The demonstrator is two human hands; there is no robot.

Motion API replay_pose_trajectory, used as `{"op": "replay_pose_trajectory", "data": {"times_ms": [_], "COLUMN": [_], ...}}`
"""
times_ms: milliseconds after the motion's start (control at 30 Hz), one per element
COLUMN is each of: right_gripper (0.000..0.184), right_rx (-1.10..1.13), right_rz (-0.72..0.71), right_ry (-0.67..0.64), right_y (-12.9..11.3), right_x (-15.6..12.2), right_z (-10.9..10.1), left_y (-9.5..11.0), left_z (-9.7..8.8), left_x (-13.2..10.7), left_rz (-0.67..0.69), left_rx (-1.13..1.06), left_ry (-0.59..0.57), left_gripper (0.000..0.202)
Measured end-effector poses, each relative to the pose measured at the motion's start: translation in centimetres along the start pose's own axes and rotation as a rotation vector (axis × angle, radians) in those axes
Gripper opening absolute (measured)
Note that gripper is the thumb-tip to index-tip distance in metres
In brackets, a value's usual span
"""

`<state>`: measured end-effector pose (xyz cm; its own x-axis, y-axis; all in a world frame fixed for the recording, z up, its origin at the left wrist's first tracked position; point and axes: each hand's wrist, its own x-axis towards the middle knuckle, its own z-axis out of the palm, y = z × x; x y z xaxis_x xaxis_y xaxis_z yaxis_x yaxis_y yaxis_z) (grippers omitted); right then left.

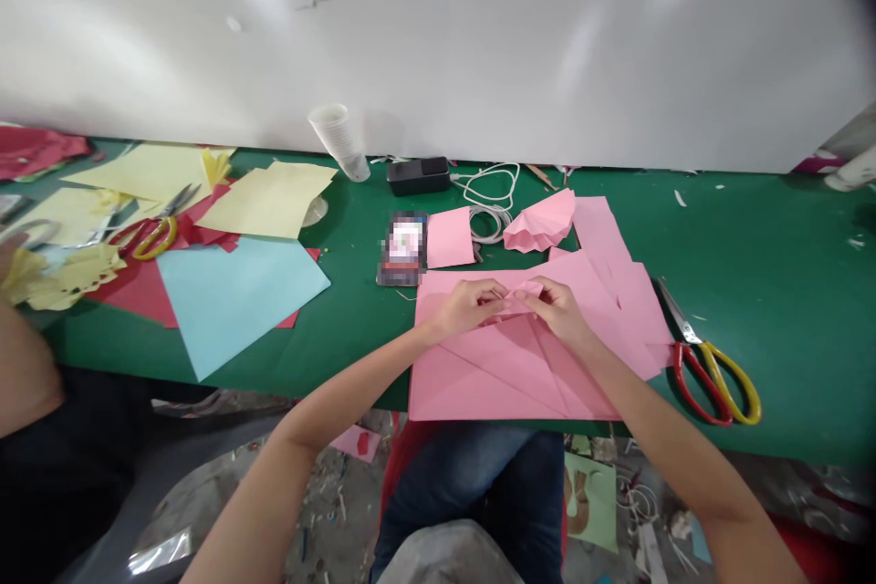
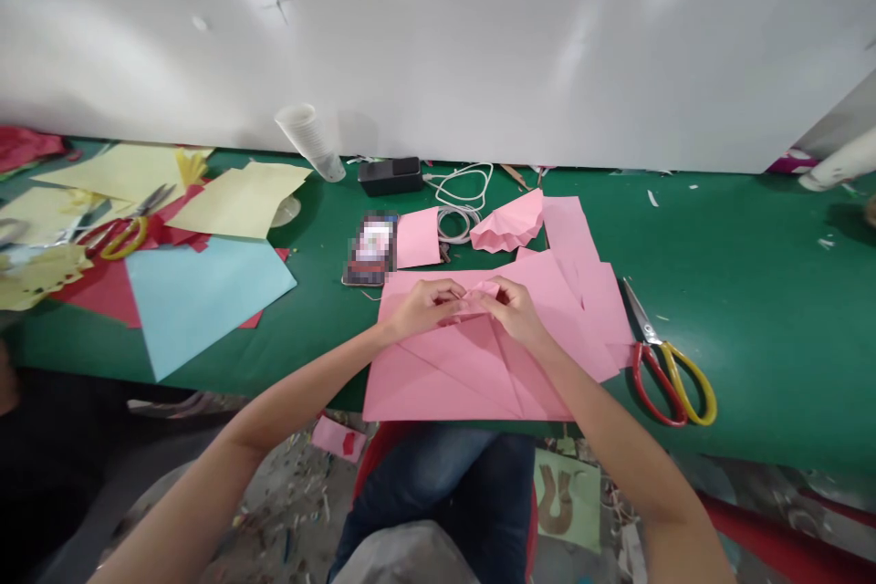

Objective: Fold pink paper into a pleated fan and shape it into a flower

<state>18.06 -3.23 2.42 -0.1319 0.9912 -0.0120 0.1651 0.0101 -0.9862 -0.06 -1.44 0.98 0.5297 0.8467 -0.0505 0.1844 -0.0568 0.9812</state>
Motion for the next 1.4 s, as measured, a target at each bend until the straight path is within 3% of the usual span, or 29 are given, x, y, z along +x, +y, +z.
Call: {"op": "replay_pose_trajectory", "data": {"times_ms": [133,167,233,300,333,400,567,667,800,933,1033,1200,1300,1400], "right_gripper": [0.030,0.030,0.030,0.030,0.031,0.030,0.030,0.028,0.027,0.028,0.027,0.023,0.019,0.017], "right_rx": [0.010,0.013,0.019,0.020,0.020,0.016,0.003,0.029,0.073,0.069,0.075,0.078,0.064,0.045], "right_rz": [0.028,0.044,0.070,0.074,0.072,0.069,0.075,0.077,0.071,0.028,0.029,0.047,-0.030,-0.062], "right_ry": [0.011,0.033,0.086,0.117,0.122,0.109,0.080,0.120,0.179,0.216,0.211,0.187,0.219,0.233], "right_y": [0.0,0.0,-0.1,-0.1,-0.1,-0.1,0.2,0.5,0.7,0.7,0.8,1.5,1.9,2.1], "right_x": [-0.2,-0.2,-0.2,-0.1,-0.1,-0.1,0.0,0.0,0.1,0.2,0.1,0.1,0.2,0.4], "right_z": [-0.1,-0.1,-0.2,-0.3,-0.3,-0.4,-0.5,-0.5,-0.4,-0.4,-0.4,-0.5,-0.6,-0.8], "left_y": [0.9,1.1,1.2,0.9,0.5,-0.3,-1.2,-0.8,0.1,0.7,0.8,1.2,1.6,1.5], "left_z": [-2.1,-3.1,-5.5,-7.8,-8.7,-10.0,-10.8,-11.1,-12.0,-12.2,-10.4,-4.0,-1.0,0.0], "left_x": [0.1,0.1,0.1,-0.2,-0.4,-0.7,-1.3,-1.3,-1.3,-1.0,-0.4,-0.3,-0.5,0.0], "left_rz": [0.151,0.165,0.156,-0.006,-0.104,-0.240,-0.327,-0.303,-0.147,0.128,0.230,0.041,-0.016,-0.035], "left_rx": [0.404,0.488,0.731,1.018,1.118,1.241,1.292,1.253,1.173,0.910,0.539,-0.006,-0.031,0.029], "left_ry": [0.030,0.083,0.326,0.583,0.658,0.690,0.635,0.675,0.879,0.996,0.875,0.268,0.020,-0.018], "left_gripper": [0.020,0.024,0.035,0.042,0.047,0.053,0.049,0.050,0.053,0.035,0.025,0.027,0.031,0.030]}}
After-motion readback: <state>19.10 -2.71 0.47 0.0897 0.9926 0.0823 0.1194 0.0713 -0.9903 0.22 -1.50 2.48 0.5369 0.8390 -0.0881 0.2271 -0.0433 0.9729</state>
